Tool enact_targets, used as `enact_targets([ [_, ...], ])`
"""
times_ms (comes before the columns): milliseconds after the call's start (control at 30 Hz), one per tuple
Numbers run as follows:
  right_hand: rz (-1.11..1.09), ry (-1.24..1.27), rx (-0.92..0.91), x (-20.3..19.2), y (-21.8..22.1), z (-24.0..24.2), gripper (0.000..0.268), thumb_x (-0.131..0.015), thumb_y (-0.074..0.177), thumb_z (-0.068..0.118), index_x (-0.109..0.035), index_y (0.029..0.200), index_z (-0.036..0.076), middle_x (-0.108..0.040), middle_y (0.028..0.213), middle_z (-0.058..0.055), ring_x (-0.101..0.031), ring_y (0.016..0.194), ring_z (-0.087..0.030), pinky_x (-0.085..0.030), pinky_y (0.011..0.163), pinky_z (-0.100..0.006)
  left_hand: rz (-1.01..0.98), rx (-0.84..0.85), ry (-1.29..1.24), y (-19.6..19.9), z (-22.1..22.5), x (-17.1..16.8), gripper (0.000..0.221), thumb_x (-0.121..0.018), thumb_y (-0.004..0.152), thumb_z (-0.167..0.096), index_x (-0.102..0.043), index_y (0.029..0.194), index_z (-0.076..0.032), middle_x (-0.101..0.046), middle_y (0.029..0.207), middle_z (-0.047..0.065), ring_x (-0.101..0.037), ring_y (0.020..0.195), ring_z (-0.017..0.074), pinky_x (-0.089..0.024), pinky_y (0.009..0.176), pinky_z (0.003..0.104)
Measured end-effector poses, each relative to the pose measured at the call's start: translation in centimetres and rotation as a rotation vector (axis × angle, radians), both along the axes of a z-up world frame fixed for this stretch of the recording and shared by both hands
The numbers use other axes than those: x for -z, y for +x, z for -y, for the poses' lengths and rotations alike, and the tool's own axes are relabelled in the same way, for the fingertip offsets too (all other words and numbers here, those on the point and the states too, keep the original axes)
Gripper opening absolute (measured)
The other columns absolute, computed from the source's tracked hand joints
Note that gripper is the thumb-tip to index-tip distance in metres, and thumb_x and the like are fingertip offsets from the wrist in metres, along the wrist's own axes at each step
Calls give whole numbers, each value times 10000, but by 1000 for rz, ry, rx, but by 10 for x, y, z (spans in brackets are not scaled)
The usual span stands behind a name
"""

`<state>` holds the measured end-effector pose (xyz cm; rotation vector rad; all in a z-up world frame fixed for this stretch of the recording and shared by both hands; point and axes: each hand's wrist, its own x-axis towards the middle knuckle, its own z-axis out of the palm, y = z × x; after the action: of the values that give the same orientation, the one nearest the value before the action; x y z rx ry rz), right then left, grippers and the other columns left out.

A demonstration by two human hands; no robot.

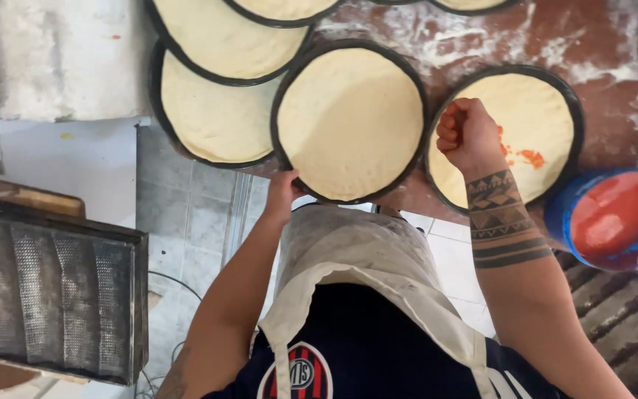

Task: Spread tomato sauce onto pizza dough rounds using hands

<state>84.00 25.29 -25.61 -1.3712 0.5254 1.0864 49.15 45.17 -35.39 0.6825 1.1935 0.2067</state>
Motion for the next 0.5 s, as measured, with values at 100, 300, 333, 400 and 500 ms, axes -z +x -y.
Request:
enact_targets([
  [100, 89, -50, -152, -36, -39, -91, 208, -584, 863, 302, -506, 717, 176, -368, 618, 27, -342, 475, -71, -238, 421, -178, 106, -8, -59, 7, -13, 14, 637, -613, 989, -527, -527, 1399, -48, -602, 1332, 224, -666, 1167, 411, -573, 921, 595],
  [300, 280, -168, -662, -7, -96, -161, 222, -604, 920, 274, -651, 813, 85, -467, 552, -25, -433, 405, -118, -289, 339, -227, 138, 16, -152, 23, -35, -31, 838, -390, 1019, -735, -381, 1573, -106, -452, 1579, 139, -501, 1404, 342, -434, 1127, 578],
  [333, 276, -174, -668, -1, -95, -151, 222, -604, 920, 274, -651, 813, 85, -467, 552, -25, -433, 405, -118, -289, 339, -227, 136, 10, -159, 21, -36, -30, 838, -390, 1019, -735, -381, 1573, -106, -452, 1579, 139, -501, 1404, 342, -434, 1127, 578],
  [400, 613, -380, -1312, 9, -89, -132, 316, -571, 942, 485, -769, 922, 239, -735, 818, -29, -702, 888, -293, -544, 801, -372, 155, 37, -185, 18, -38, -27, 779, -436, 1026, -697, -417, 1550, -122, -463, 1572, 126, -511, 1396, 324, -475, 1112, 559],
  [500, 1065, -511, -1459, 11, -78, -127, 372, -494, 1056, 463, -683, 1027, 144, -705, 963, -139, -703, 963, -401, -567, 804, -535, 132, 102, -27, 31, -57, -63, 775, -455, 1060, -613, -369, 1566, -33, -304, 1643, 193, -355, 1486, 333, -370, 1213, 525],
])
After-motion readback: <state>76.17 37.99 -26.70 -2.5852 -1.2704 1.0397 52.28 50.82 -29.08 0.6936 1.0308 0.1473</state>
